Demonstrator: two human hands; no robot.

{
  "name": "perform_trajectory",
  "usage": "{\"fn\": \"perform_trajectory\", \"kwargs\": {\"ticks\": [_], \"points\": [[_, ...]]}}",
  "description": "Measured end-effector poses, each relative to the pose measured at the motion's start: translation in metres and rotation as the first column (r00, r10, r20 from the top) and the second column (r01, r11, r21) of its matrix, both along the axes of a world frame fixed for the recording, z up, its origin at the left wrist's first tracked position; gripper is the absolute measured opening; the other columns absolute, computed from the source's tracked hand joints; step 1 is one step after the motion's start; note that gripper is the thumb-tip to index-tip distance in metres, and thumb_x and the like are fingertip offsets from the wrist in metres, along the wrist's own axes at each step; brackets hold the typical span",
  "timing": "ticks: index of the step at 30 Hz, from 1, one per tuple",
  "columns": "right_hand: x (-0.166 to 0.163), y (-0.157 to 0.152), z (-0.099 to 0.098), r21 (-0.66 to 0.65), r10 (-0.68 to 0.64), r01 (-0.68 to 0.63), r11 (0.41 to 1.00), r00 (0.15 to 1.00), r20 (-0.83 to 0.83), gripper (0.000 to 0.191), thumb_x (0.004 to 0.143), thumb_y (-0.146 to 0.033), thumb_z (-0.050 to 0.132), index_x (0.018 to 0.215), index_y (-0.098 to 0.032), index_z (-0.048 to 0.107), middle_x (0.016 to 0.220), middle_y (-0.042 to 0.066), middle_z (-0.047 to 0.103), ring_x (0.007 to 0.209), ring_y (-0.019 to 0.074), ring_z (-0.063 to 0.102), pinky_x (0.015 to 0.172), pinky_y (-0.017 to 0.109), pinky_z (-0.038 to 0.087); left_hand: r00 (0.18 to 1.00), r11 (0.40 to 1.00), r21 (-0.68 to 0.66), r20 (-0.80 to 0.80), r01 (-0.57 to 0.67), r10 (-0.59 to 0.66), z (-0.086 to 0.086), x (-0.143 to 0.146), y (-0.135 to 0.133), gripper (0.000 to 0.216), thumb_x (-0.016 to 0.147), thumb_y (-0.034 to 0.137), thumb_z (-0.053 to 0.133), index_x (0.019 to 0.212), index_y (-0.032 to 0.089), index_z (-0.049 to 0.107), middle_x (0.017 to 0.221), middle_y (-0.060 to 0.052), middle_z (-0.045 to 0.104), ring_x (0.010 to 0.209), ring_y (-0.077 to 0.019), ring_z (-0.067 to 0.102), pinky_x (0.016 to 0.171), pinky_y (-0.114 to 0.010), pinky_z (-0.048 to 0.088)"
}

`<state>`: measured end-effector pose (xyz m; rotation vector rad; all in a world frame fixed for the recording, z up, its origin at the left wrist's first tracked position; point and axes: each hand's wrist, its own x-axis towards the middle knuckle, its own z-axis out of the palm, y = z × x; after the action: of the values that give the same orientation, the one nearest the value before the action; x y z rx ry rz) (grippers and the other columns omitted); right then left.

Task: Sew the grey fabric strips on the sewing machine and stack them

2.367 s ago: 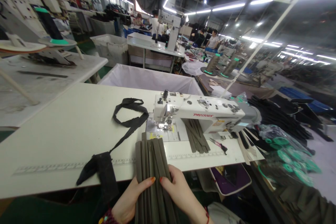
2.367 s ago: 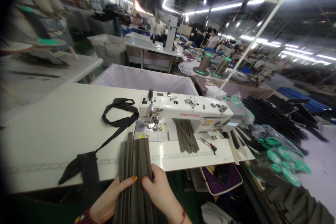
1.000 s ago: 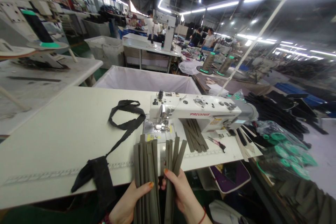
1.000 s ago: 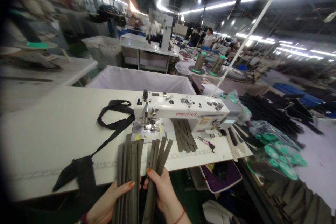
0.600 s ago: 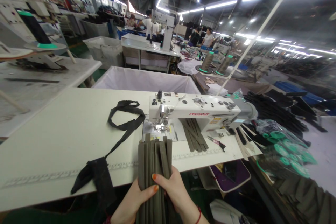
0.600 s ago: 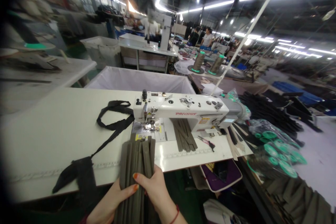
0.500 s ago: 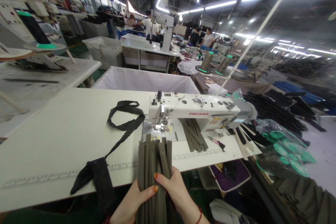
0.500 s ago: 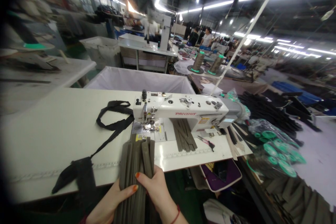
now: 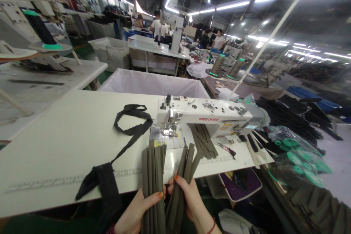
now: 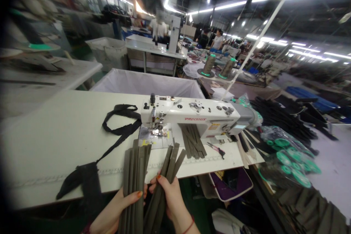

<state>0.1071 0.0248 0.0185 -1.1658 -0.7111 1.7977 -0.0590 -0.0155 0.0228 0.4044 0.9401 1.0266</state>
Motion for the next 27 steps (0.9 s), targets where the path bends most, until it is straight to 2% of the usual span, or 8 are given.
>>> {"fn": "perform_trajectory", "kwargs": {"ticks": [2, 4, 6, 8, 12, 15, 21, 27], "points": [[0.003, 0.001, 0.003, 0.007, -0.037, 0.037, 0.999, 0.999, 0.01, 0.039, 0.073, -0.048, 0.078, 0.088, -0.016, 0.063, 0.06, -0.002, 0.061, 0.053, 0.012, 0.057, 0.061, 0.029, 0.053, 1.0, 1.0, -0.019, -0.025, 0.002, -0.003, -0.001, -0.002, 0.0, 0.036, 0.066, 0.038, 0.086, 0.091, 0.014, 0.075, 0.086, -0.008, 0.072, 0.081, -0.0223, 0.065, 0.076, -0.033, 0.053], [0.004, 0.001, 0.007, 0.026, -0.025, 0.024, 0.999, 0.999, 0.022, 0.041, 0.071, -0.047, 0.081, 0.09, -0.017, 0.061, 0.057, -0.004, 0.058, 0.05, 0.0101, 0.054, 0.061, 0.028, 0.052, 1.0, 1.0, 0.017, -0.027, 0.009, -0.009, 0.001, 0.0, 0.001, 0.036, 0.067, 0.038, 0.086, 0.092, 0.015, 0.074, 0.091, -0.009, 0.072, 0.085, -0.023, 0.064, 0.081, -0.033, 0.052], [0.0, 0.001, 0.012, 0.055, 0.02, -0.023, 0.998, 0.999, 0.051, 0.043, 0.067, -0.046, 0.084, 0.085, -0.015, 0.062, 0.055, -0.003, 0.059, 0.048, 0.0093, 0.053, 0.054, 0.023, 0.047, 1.0, 0.996, 0.082, -0.002, 0.02, -0.02, 0.005, 0.004, 0.002, 0.04, 0.068, 0.038, 0.085, 0.098, 0.015, 0.073, 0.092, -0.009, 0.072, 0.087, -0.0243, 0.065, 0.084, -0.035, 0.051], [-0.006, 0.001, 0.015, 0.079, 0.053, -0.06, 0.995, 0.995, 0.089, 0.045, 0.061, -0.044, 0.088, 0.081, -0.014, 0.061, 0.056, -0.003, 0.06, 0.045, 0.008, 0.051, 0.046, 0.02, 0.041, 0.999, 0.994, 0.104, 0.023, 0.033, -0.035, 0.008, 0.009, 0.002, 0.044, 0.07, 0.039, 0.084, 0.104, 0.016, 0.071, 0.087, -0.008, 0.072, 0.084, -0.0248, 0.065, 0.081, -0.036, 0.051], [-0.016, 0.003, 0.017, 0.081, 0.089, -0.102, 0.991, 0.985, 0.149, 0.055, 0.053, -0.042, 0.092, 0.088, -0.015, 0.06, 0.059, -0.004, 0.062, 0.039, 0.0072, 0.048, 0.037, 0.019, 0.036, 0.999, 0.996, 0.073, -0.003, 0.044, -0.044, 0.007, 0.014, 0.001, 0.042, 0.067, 0.04, 0.086, 0.095, 0.015, 0.069, 0.08, -0.008, 0.072, 0.076, -0.0251, 0.066, 0.072, -0.036, 0.052], [-0.014, 0.005, 0.017, 0.074, 0.124, -0.139, 0.988, 0.975, 0.184, 0.051, 0.054, -0.041, 0.091, 0.082, -0.014, 0.059, 0.059, -0.004, 0.061, 0.041, 0.0075, 0.05, 0.038, 0.019, 0.038, 0.999, 0.995, 0.09, -0.023, 0.034, -0.032, 0.009, 0.015, 0.0, 0.046, 0.066, 0.041, 0.086, 0.099, 0.014, 0.069, 0.08, -0.008, 0.073, 0.077, -0.0255, 0.067, 0.073, -0.036, 0.052], [-0.004, 0.003, 0.015, 0.05, 0.115, -0.133, 0.99, 0.958, 0.263, 0.046, 0.059, -0.048, 0.087, 0.073, -0.016, 0.057, 0.05, -0.005, 0.056, 0.038, 0.0077, 0.045, 0.037, 0.021, 0.036, 0.997, 0.998, 0.03, -0.049, 0.054, -0.052, 0.019, 0.015, 0.001, 0.036, 0.071, 0.043, 0.082, 0.088, 0.014, 0.071, 0.084, -0.012, 0.075, 0.079, -0.0292, 0.07, 0.072, -0.037, 0.054], [-0.001, 0.001, 0.008, 0.053, 0.099, -0.12, 0.991, 0.951, 0.294, 0.045, 0.059, -0.05, 0.085, 0.073, -0.017, 0.058, 0.053, -0.005, 0.053, 0.045, 0.0091, 0.046, 0.041, 0.022, 0.039, 1.0, 1.0, -0.017, -0.02, 0.006, -0.007, 0.016, 0.014, 0.001, 0.044, 0.067, 0.04, 0.085, 0.1, 0.014, 0.071, 0.09, -0.013, 0.077, 0.086, -0.0336, 0.072, 0.079, -0.043, 0.055]]}}
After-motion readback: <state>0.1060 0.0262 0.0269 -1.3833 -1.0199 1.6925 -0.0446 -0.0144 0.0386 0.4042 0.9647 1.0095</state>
